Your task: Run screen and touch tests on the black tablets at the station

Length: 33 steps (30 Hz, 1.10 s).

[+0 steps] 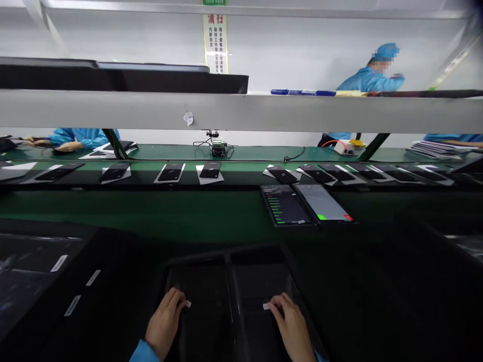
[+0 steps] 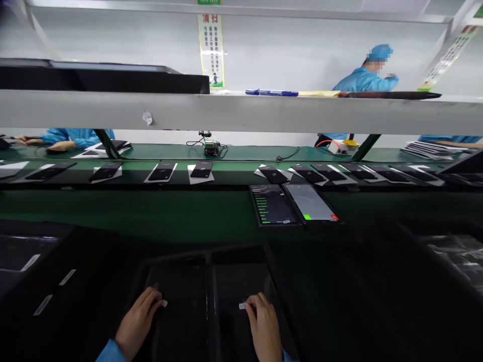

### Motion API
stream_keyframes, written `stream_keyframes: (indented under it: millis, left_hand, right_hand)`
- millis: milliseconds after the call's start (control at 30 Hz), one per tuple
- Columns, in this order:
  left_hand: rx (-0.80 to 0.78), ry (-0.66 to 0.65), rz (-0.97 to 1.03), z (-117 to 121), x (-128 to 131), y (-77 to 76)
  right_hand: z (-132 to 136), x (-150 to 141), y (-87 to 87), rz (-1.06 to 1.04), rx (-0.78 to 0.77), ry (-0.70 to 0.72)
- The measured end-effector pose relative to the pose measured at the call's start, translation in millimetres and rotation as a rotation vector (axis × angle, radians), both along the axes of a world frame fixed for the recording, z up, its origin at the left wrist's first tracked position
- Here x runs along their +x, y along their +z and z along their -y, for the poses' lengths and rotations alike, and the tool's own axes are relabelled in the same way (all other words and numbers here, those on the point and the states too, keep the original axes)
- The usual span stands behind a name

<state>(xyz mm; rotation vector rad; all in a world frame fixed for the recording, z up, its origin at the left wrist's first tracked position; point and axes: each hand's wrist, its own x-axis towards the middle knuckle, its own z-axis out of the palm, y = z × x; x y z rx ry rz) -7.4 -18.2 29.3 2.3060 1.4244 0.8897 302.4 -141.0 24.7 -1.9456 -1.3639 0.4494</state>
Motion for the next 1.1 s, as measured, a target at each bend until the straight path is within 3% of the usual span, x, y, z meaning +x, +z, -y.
stream_keyframes:
  millis: [300, 533, 733, 867, 1100]
  left_hand:
    - [0.098, -0.028, -0.081, 0.8, -2.2, 1.7]
    - [0.298, -0.109, -0.139, -8.0, -2.8, -4.3]
    - [0.562, -0.149, -0.244, -10.6, -8.0, -17.7]
    - [0.512, -0.135, -0.235, -7.5, -6.2, -17.6]
    - [0.422, -0.151, -0.19, 0.8, -0.4, 0.8]
  right_hand:
    - [5.1, -4.1, -6.6, 0.047, 0.097, -0.076]
    - [2.8, -8.6, 2.0, 0.107, 0.083, -0.064]
    - [1.3, -8.5, 4.7, 0.133, 0.09, -0.058]
    - [6.2, -7.4, 4.2, 0.136, 0.103, -0.038]
    - [8.9, -7.5, 1.0, 0.15, 0.103, -0.064]
